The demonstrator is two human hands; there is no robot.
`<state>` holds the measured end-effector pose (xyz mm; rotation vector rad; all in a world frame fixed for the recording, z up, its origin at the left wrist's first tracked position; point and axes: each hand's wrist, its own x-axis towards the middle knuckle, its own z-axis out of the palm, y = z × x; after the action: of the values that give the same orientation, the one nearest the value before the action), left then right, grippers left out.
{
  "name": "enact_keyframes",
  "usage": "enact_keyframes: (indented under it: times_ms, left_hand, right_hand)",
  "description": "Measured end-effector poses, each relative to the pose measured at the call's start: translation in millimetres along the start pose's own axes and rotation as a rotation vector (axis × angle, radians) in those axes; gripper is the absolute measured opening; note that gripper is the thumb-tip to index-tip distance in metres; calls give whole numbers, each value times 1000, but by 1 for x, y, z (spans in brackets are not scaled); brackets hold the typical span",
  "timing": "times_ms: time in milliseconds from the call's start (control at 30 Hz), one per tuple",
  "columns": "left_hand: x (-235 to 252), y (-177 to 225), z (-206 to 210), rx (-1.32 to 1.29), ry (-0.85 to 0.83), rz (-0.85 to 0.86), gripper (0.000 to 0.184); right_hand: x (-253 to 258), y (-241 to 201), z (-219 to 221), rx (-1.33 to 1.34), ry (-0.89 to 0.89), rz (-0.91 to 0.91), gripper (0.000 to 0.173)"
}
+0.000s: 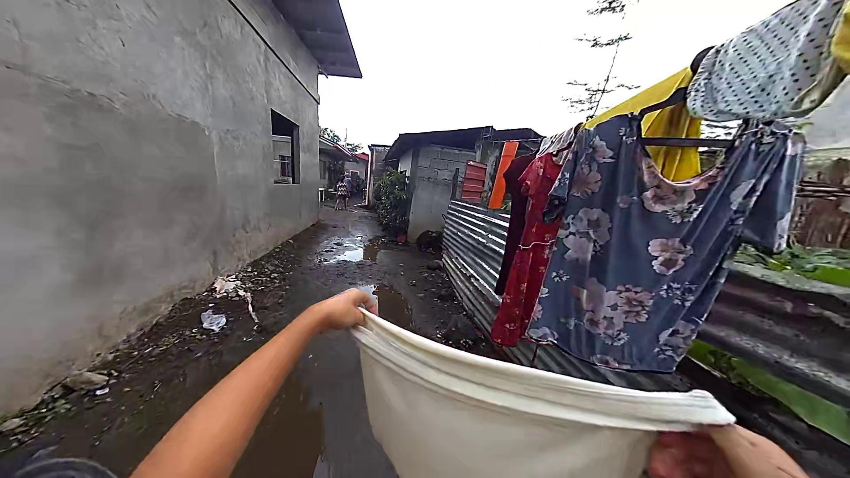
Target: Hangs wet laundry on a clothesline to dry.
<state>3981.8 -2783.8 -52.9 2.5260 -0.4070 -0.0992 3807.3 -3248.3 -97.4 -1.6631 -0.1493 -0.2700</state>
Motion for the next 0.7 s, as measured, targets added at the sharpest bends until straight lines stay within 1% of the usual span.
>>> enact_keyframes:
  times_ms: [67,100,133,200,267,300,400,467,600,667,700]
  left_hand:
    - [65,-20,-19,52,252,-77,20]
    - [98,-30,-29,95,358,-81,20]
    - [133,-40,-42,135,430,-71,19]
    - [203,-59,-74,158,491,-60,18]
    - [269,-75,-108,102,444,-74,17]
    - [302,-82,-126,35,383,-74,15]
    - [399,-121,-177,-201,134,-41,13]
    - [457,-138,-205,-243,60,-30,16]
    - [557,-146,-230,-138,34,-91,19]
    - [604,-149,-239,-109,76,-104,17]
    - [628,-150,-242,-109,129,-114,16]
  right_hand:
    - [73,20,42,132,69,75,49]
    - [112,32,63,195,120,86,48]
    - [152,45,82,251,168,82,49]
    - [237,68,113,322,228,52,50]
    - [318,89,135,350,279,-4,49]
    - [356,96,141,355,308,-44,49]
    - [464,111,146,354,409,-140,48]
    - [529,113,148,328,436,-153,47]
    - [634,105,149,227,442,-112,45]
    - [682,102,145,172,459,-90,44]
    - [706,102,141,151,467,-81,45]
